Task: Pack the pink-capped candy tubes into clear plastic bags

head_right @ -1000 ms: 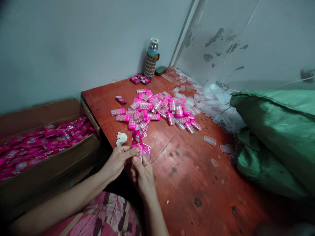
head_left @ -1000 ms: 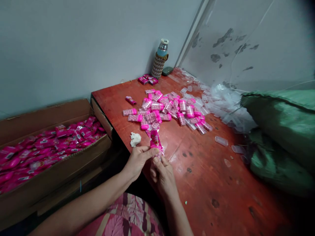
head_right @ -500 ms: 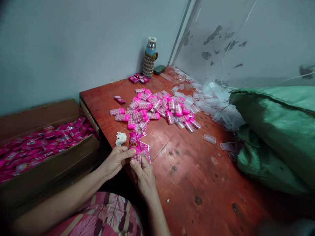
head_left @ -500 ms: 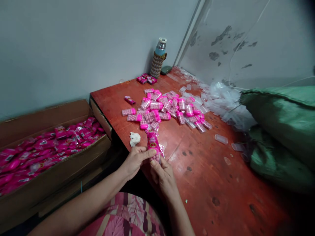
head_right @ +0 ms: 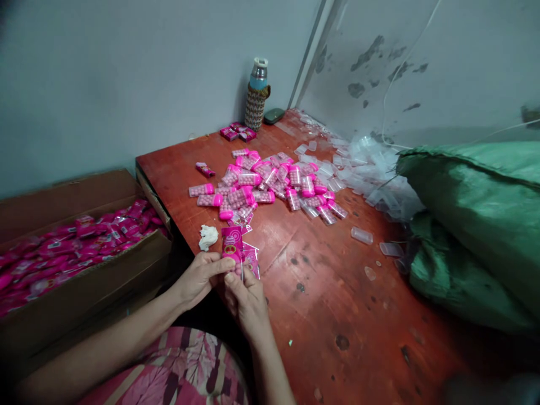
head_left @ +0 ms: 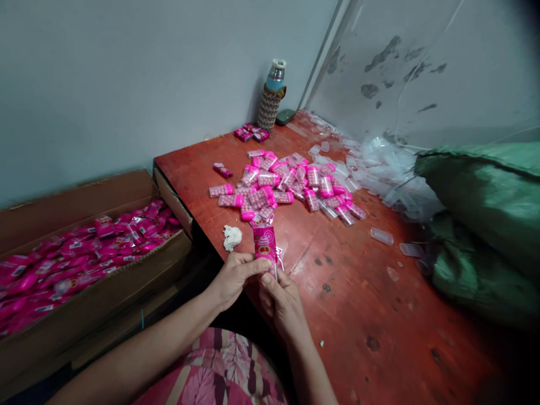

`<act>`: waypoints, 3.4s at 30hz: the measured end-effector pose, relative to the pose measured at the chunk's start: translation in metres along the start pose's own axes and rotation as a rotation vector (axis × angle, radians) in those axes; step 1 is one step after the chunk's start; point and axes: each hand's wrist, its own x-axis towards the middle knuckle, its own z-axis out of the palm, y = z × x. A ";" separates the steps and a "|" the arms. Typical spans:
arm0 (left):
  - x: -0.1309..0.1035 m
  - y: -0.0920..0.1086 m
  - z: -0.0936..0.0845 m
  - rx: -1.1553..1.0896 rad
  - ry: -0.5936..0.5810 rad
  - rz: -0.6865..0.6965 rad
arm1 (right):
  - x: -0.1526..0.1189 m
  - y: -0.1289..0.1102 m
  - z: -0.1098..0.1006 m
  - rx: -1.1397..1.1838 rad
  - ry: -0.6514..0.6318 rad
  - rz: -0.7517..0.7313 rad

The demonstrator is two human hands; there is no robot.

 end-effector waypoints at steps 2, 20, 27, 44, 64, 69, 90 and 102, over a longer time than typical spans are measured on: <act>-0.001 0.001 -0.002 0.023 -0.033 -0.034 | 0.000 0.002 0.001 0.124 -0.052 0.057; -0.012 -0.014 0.003 0.006 0.105 0.082 | 0.003 0.010 0.007 0.221 0.152 -0.043; -0.040 0.020 -0.034 -0.090 0.180 0.142 | 0.014 0.004 0.025 0.237 -0.003 0.051; 0.012 -0.029 -0.013 1.615 0.142 0.897 | -0.004 -0.016 -0.045 -0.161 0.295 -0.074; 0.010 -0.006 0.004 0.533 0.090 0.247 | 0.035 -0.037 -0.034 0.038 0.258 -0.158; 0.017 -0.005 0.005 0.261 0.098 0.034 | 0.052 -0.046 -0.055 -0.352 0.216 -0.186; 0.029 0.008 0.014 -0.277 0.250 -0.080 | 0.086 -0.081 -0.182 -0.890 0.492 -0.131; 0.028 0.008 0.016 -0.424 0.258 -0.026 | 0.017 -0.048 -0.138 -1.414 0.402 -0.250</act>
